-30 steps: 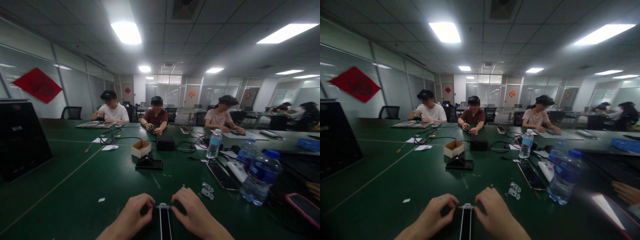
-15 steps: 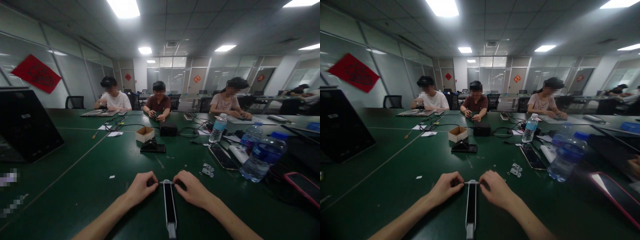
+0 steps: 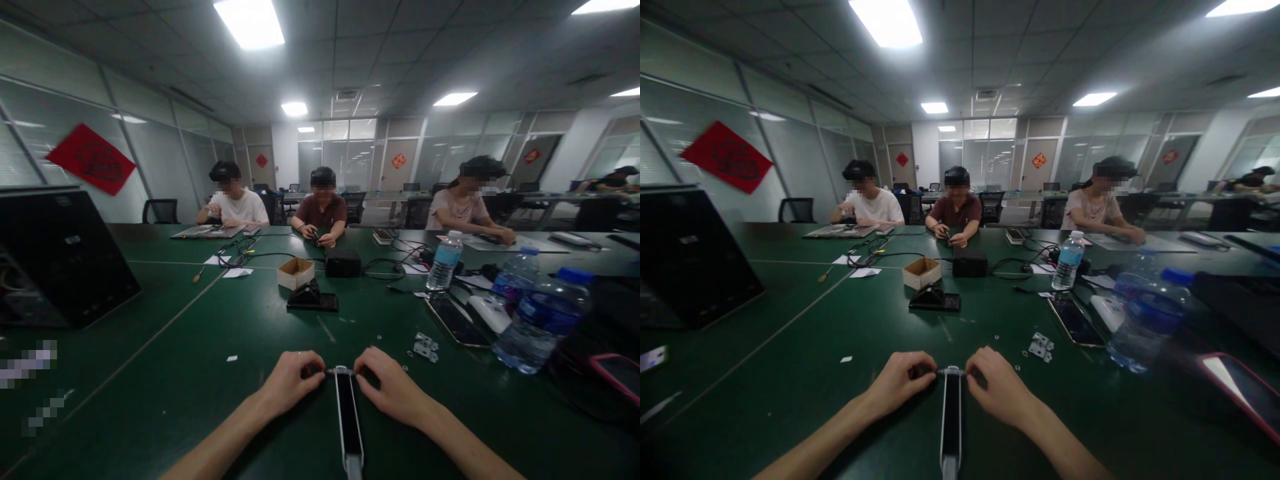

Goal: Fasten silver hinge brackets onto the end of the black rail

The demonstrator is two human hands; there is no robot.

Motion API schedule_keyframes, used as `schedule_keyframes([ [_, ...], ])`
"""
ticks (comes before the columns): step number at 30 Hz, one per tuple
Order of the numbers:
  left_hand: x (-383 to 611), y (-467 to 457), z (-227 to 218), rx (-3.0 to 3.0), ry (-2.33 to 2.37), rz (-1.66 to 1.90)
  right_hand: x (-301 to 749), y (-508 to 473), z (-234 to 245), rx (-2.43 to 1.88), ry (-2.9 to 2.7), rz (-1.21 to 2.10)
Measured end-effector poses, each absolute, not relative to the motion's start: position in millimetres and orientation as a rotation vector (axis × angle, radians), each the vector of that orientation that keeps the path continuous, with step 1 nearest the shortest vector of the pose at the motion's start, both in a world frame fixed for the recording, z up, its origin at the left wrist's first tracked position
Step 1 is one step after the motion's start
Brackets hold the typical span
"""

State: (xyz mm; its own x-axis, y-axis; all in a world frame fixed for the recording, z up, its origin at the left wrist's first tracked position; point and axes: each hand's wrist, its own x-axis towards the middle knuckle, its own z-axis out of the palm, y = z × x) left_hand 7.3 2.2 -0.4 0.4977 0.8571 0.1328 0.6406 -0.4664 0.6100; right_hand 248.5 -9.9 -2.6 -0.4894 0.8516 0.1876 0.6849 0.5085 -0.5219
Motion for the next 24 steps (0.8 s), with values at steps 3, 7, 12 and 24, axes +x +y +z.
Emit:
schedule_keyframes([
  [3,8.2,1.2,-1.1,2.233,1.202,0.617,248.9,-10.1,-1.9,-1.267,-2.338,0.545],
  [7,9.5,0.6,-2.9,2.202,1.175,0.647,249.5,-10.2,-3.3,-1.278,-2.331,0.573],
  [12,12.3,1.4,-3.9,2.167,1.193,0.647,249.7,-9.1,-6.3,-1.275,-2.332,0.581],
  [24,15.3,0.6,-1.1,2.162,1.206,0.621,249.7,-7.7,-8.3,-1.264,-2.329,0.554],
])
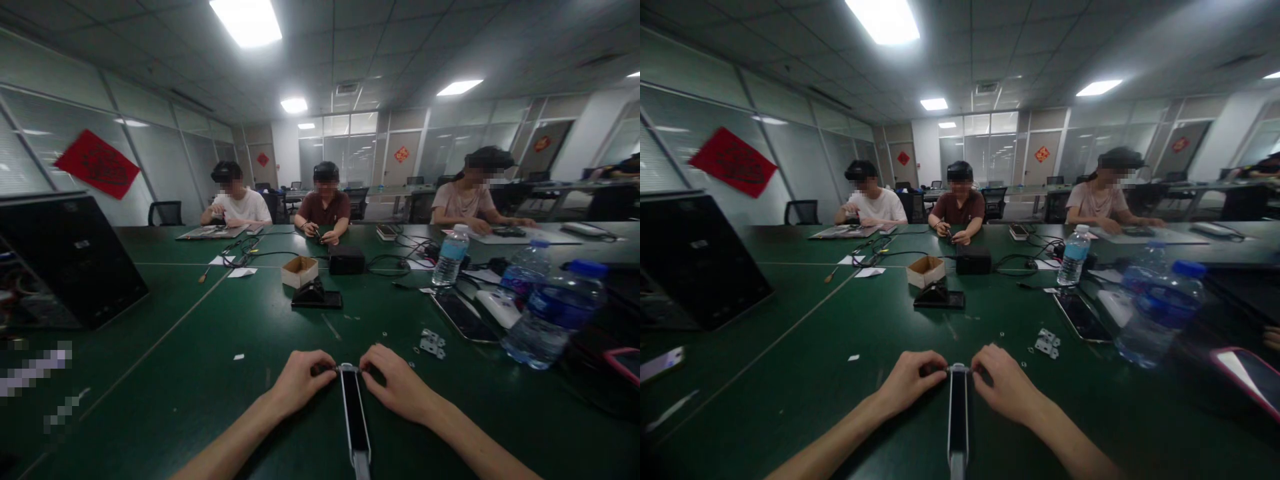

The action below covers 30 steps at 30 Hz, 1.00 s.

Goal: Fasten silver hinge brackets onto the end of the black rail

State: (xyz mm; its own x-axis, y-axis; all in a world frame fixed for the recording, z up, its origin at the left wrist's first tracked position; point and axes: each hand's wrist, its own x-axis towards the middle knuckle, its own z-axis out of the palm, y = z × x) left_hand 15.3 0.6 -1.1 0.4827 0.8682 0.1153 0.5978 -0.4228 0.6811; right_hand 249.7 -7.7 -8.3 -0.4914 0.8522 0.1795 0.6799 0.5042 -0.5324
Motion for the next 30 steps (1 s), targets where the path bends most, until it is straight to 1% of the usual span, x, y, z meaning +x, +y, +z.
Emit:
schedule_keyframes([
  [9,16.0,0.7,-1.6,2.148,1.224,0.654,247.2,-9.4,-1.9,-1.281,-2.34,0.54],
  [19,19.0,1.1,0.2,2.164,1.236,0.604,250.5,-7.0,-10.8,-1.239,-2.323,0.521],
  [30,20.6,2.0,-2.4,2.185,1.247,0.607,249.4,-7.7,-9.0,-1.222,-2.328,0.476],
])
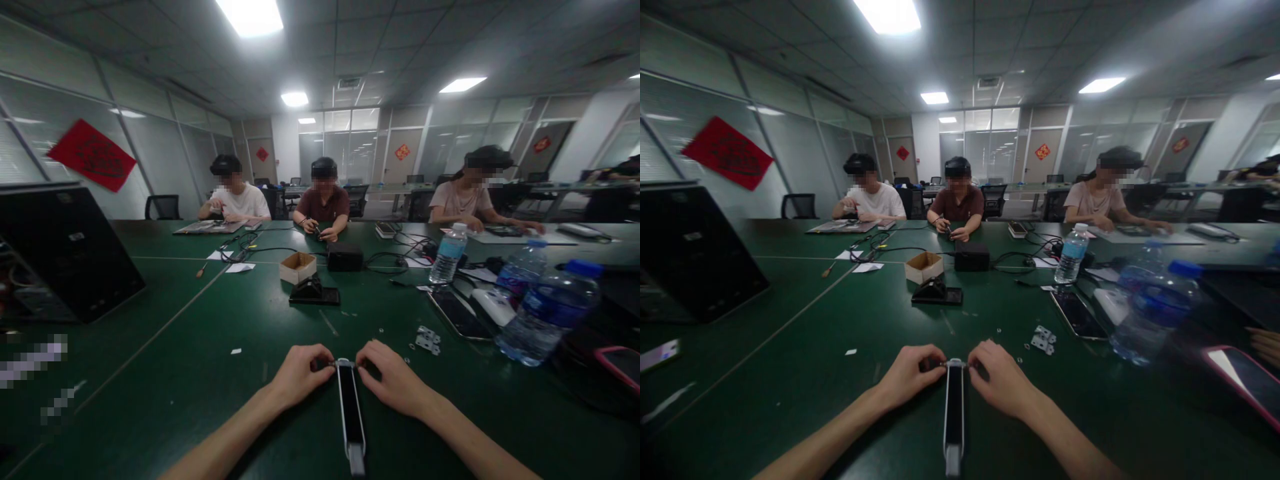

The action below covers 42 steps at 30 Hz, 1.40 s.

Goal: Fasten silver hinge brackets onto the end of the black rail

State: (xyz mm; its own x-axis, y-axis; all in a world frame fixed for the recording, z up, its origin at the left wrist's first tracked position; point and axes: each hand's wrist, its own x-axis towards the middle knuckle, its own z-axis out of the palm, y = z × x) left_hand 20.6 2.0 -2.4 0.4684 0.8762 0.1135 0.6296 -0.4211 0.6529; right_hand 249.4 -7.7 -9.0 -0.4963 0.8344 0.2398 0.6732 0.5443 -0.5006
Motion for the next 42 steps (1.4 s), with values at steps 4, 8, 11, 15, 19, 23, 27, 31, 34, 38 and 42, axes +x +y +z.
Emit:
schedule_keyframes([
  [4,19,3,-4,2.194,1.23,0.595,250,-8,-8,-1.231,-2.326,0.509],
  [8,19,3,-2,2.187,1.224,0.585,249,-9,-4,-1.257,-2.322,0.563],
  [11,19,4,-2,2.188,1.217,0.595,249,-8,-5,-1.263,-2.308,0.592],
  [15,20,5,-5,2.239,1.17,0.616,250,-7,-9,-1.274,-2.293,0.59],
  [19,20,5,-10,2.287,1.153,0.611,252,-8,-6,-1.235,-2.361,0.52],
  [23,18,4,-10,2.3,1.191,0.588,267,-1,6,-1.283,-2.387,0.338],
  [27,13,4,-11,2.319,1.211,0.541,307,18,13,-1.542,-2.284,0.045],
  [31,8,7,-17,2.355,1.227,0.556,351,32,13,-1.913,-2.214,0.007],
  [34,6,8,-19,2.377,1.223,0.564,368,36,10,-1.97,-2.227,0.206],
  [38,6,8,-16,2.367,1.234,0.545,373,37,7,-1.963,-2.219,0.242],
  [42,6,6,-13,2.354,1.237,0.538,373,37,9,-2.011,-2.187,0.215],
])
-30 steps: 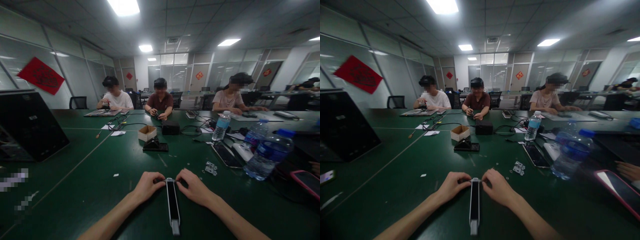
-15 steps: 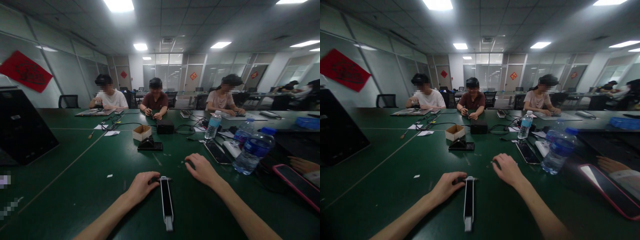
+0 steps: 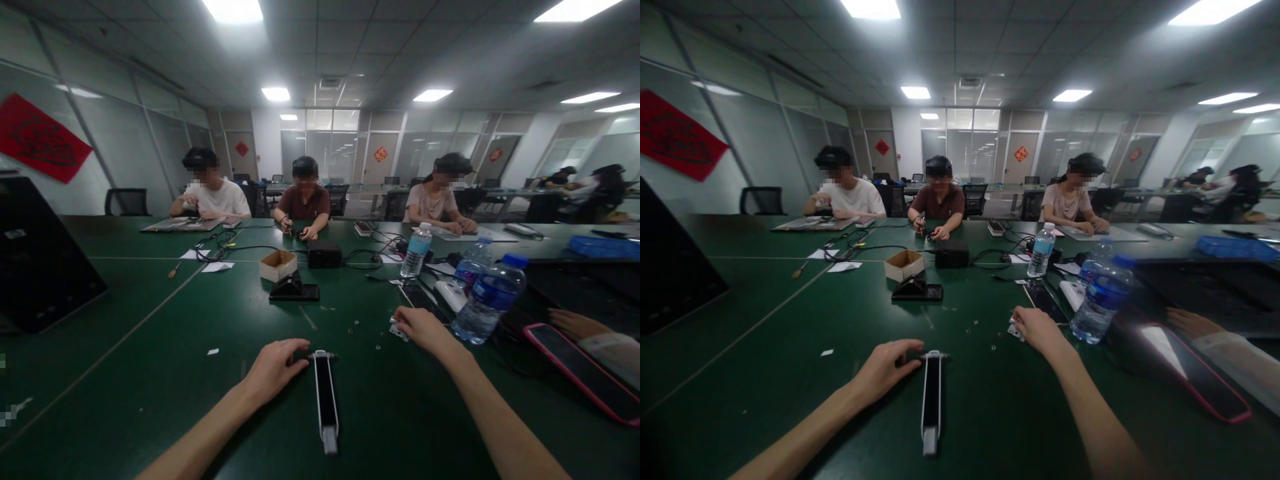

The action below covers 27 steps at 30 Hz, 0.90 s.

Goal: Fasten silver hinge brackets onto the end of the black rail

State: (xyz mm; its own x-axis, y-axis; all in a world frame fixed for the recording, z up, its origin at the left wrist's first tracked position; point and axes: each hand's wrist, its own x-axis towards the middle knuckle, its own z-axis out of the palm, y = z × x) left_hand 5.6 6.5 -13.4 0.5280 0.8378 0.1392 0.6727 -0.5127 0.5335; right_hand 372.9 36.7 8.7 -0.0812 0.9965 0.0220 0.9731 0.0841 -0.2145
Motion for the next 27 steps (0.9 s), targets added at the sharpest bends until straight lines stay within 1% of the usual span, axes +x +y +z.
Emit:
schedule_keyframes([
  [5,6,5,-12,2.35,1.24,0.542,372,33,14,-2.021,-2.171,0.141],
  [8,6,3,-8,2.377,1.23,0.561,364,30,18,-1.951,-2.146,0.121],
  [13,10,-3,1,2.405,1.198,0.719,316,16,20,-1.511,-2.08,0.184],
  [16,16,-9,4,2.309,1.162,0.8,269,-1,13,-1.208,-2.078,0.197],
  [20,25,-18,8,2.117,1.031,0.915,219,-23,0,-0.916,-2.087,0.244],
  [23,25,-18,13,2.014,1.023,0.982,208,-30,-2,-0.825,-2.085,0.256],
  [27,13,-6,18,1.974,1.142,0.915,226,-24,6,-0.848,-2.183,0.224],
])
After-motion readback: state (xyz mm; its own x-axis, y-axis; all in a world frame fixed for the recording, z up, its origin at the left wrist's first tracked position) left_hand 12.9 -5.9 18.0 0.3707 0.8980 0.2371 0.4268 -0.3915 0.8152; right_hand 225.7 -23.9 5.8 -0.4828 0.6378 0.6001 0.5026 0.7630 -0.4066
